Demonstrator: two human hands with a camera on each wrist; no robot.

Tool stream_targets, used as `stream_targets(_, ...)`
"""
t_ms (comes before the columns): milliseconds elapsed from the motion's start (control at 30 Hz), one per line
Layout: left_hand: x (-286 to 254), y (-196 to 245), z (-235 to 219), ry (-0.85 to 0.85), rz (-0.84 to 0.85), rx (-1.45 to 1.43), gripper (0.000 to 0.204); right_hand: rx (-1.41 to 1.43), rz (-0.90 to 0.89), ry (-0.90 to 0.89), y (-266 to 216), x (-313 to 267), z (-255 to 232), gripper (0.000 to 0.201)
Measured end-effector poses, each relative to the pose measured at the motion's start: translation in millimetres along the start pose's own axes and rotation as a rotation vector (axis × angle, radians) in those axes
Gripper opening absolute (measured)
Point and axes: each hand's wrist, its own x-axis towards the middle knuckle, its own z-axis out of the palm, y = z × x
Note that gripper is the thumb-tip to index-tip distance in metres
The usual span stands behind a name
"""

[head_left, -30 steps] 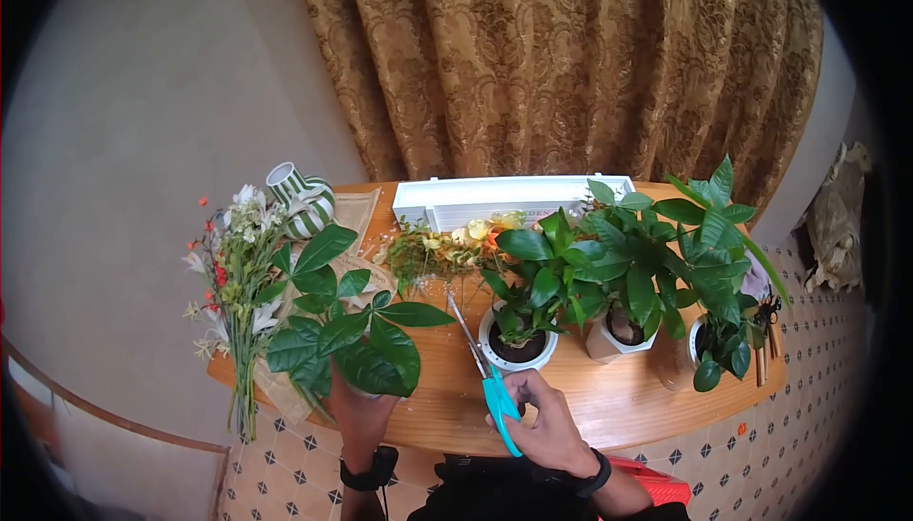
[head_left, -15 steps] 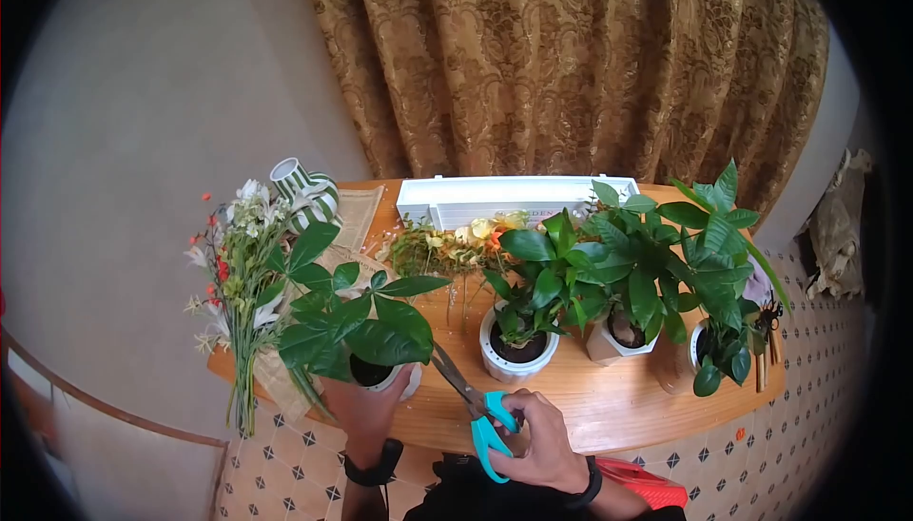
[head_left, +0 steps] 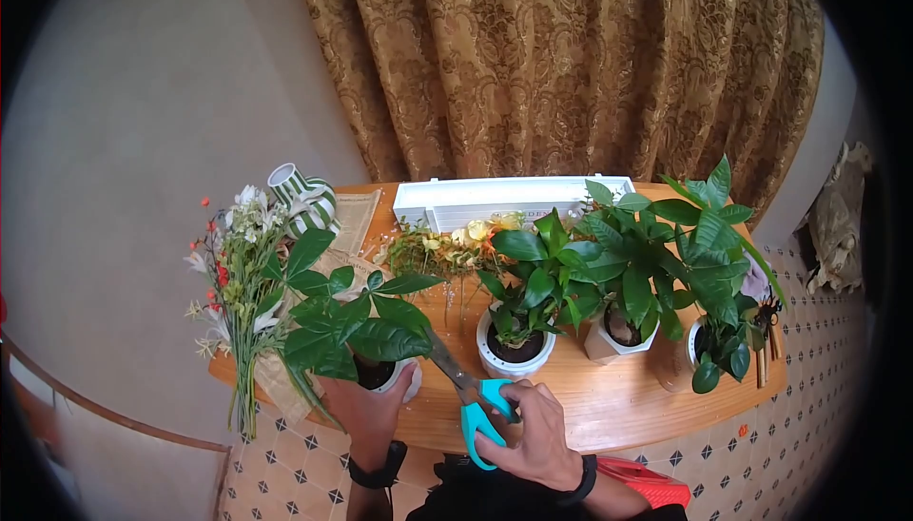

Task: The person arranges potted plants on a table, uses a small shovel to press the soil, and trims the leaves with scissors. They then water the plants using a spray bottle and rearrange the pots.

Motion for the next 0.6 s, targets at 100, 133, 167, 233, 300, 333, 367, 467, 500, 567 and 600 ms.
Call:
stream_targets(100,0,-2,0,-0.004,0.007,0.004,0.118,0.012,-0.006,-0.016,-1,2,0,0.052)
stream_targets(133,0,-2,0,-0.010,0.005,0.012,0.118,0.013,-0.006,-0.017,0,2,1,0.052)
stream_targets(167,0,-2,0,-0.010,0.005,0.012,0.118,0.006,-0.021,-0.006,1,3,2,0.050)
stream_targets(233,0,-2,0,-0.008,0.009,-0.004,0.118,0.000,-0.036,0.003,2,2,2,0.048)
stream_targets(300,0,2,-1,-0.005,0.003,0.003,0.117,0.014,0.026,-0.029,3,-2,2,0.048)
stream_targets(333,0,3,-1,-0.003,-0.003,0.009,0.117,0.013,0.026,-0.030,3,-2,2,0.048)
stream_targets(367,0,3,0,-0.003,-0.003,0.008,0.117,0.021,0.025,-0.005,4,-2,2,0.047)
stream_targets(467,0,2,1,-0.008,-0.018,-0.014,0.116,0.034,0.030,0.042,8,-7,1,0.047)
stream_targets(500,0,3,0,0.003,-0.038,0.012,0.117,0.041,0.037,0.063,9,-7,1,0.048)
stream_targets(567,-1,4,0,0.016,-0.059,0.036,0.117,0.040,0.002,0.079,4,-2,-5,0.049)
stream_targets(600,-2,4,0,0.012,-0.048,0.045,0.115,0.042,-0.032,0.095,2,1,-7,0.051)
